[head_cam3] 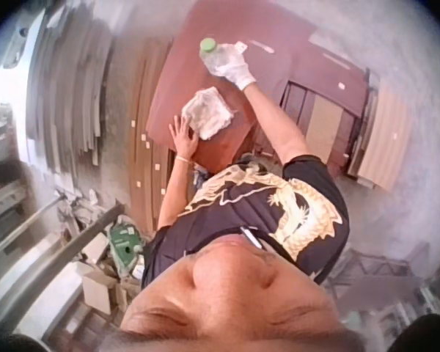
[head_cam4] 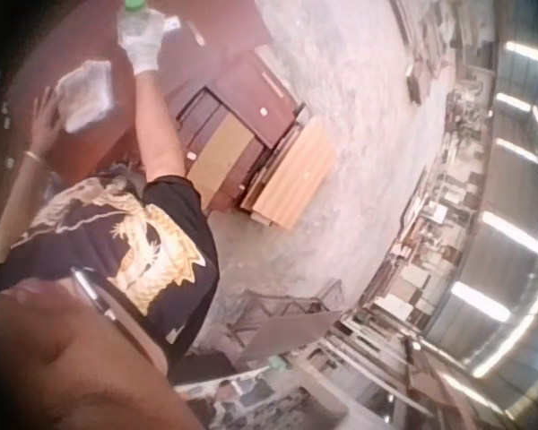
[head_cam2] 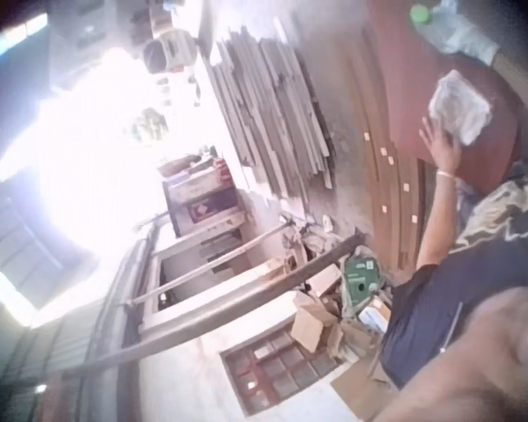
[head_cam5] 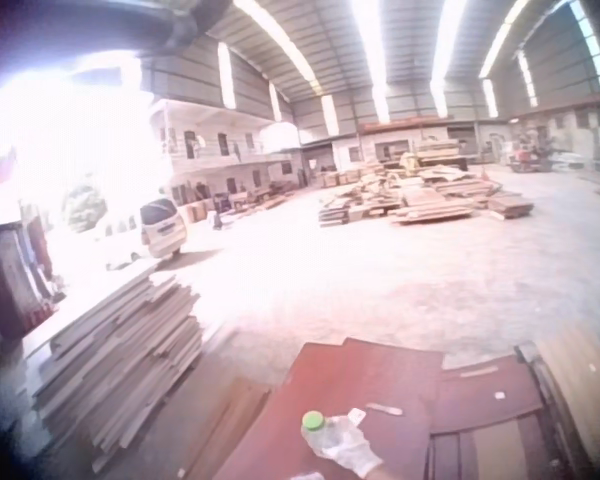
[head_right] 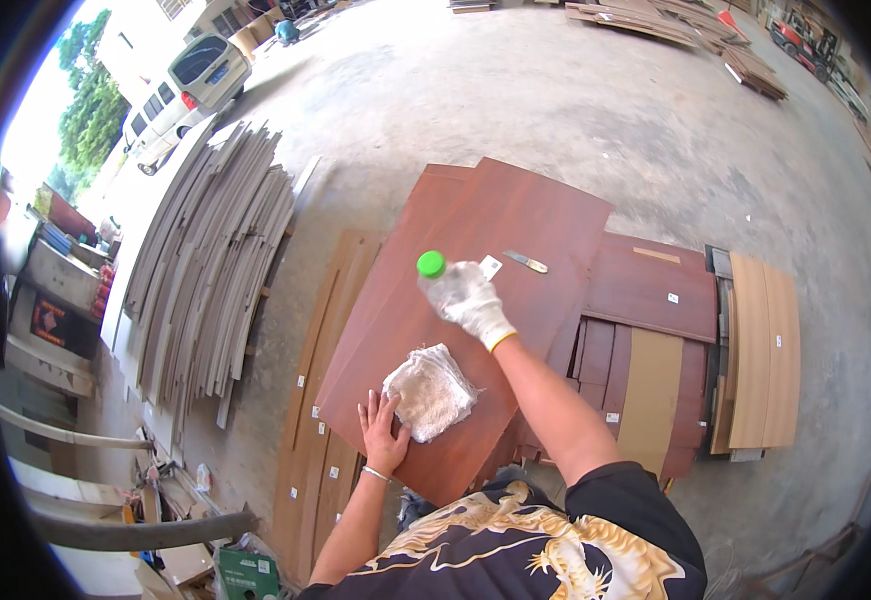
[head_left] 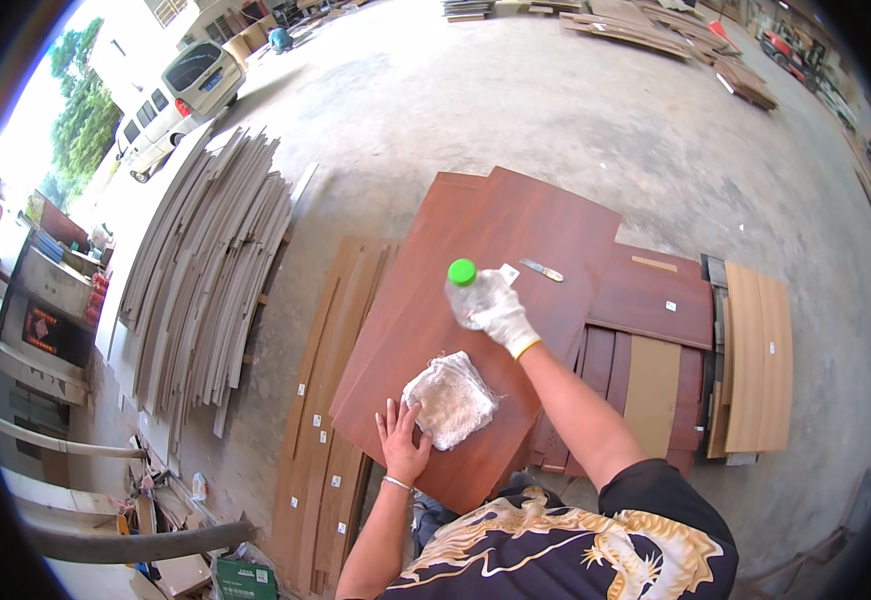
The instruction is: The person wipes a reddish-brown wood panel with a cloth, pours liquid from a bottle onto the cloth, and scrubs the surface. They use a small blade to scrape the panel and continue wiping. The person repeats this process on multiple panels, stacking them as they finish.
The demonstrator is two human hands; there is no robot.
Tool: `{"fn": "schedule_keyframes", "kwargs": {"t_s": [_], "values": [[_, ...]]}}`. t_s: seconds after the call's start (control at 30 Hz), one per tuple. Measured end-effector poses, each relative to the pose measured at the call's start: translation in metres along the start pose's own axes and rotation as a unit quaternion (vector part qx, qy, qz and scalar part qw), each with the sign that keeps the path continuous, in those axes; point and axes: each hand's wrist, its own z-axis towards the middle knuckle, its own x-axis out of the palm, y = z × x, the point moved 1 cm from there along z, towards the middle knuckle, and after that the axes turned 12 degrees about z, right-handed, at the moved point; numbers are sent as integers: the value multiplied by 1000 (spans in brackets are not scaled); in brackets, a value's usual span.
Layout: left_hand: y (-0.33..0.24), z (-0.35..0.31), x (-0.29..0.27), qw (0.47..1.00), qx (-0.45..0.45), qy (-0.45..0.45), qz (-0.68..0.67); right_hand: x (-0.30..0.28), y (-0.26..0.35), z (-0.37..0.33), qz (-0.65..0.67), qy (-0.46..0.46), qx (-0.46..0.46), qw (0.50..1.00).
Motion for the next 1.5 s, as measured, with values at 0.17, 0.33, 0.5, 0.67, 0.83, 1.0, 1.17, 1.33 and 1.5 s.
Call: {"fn": "schedule_keyframes", "kwargs": {"t_s": [0.17, 0.33, 0.5, 0.67, 0.83, 1.0, 1.17, 1.33, 1.5], "values": [[-20, 27, -5, 992, 93, 51, -65, 18, -12, -39, -23, 18, 30, 999], [10, 31, -16, 932, -12, 17, -363, -21, -9, -45, -142, 109, -139, 974], [1, 34, -9, 913, -20, 36, -406, -122, -67, 4, -462, -218, -158, 845], [22, 32, -14, 929, -12, 24, -369, -103, -67, 49, -539, -106, 80, 832], [18, 35, -13, 935, -1, -2, -355, -80, -69, 64, -457, -81, 150, 873], [14, 32, -5, 954, 3, -49, -295, -72, -55, 2, -305, -111, 125, 938], [4, 36, -10, 973, 32, -63, -218, -161, -102, -136, 128, -458, 84, 876], [-3, 36, 12, 976, 84, -38, -200, -149, -202, -302, 167, -481, 297, 808], [8, 46, -9, 986, 77, -10, -149, -37, -191, -299, 320, -315, 414, 792]]}}
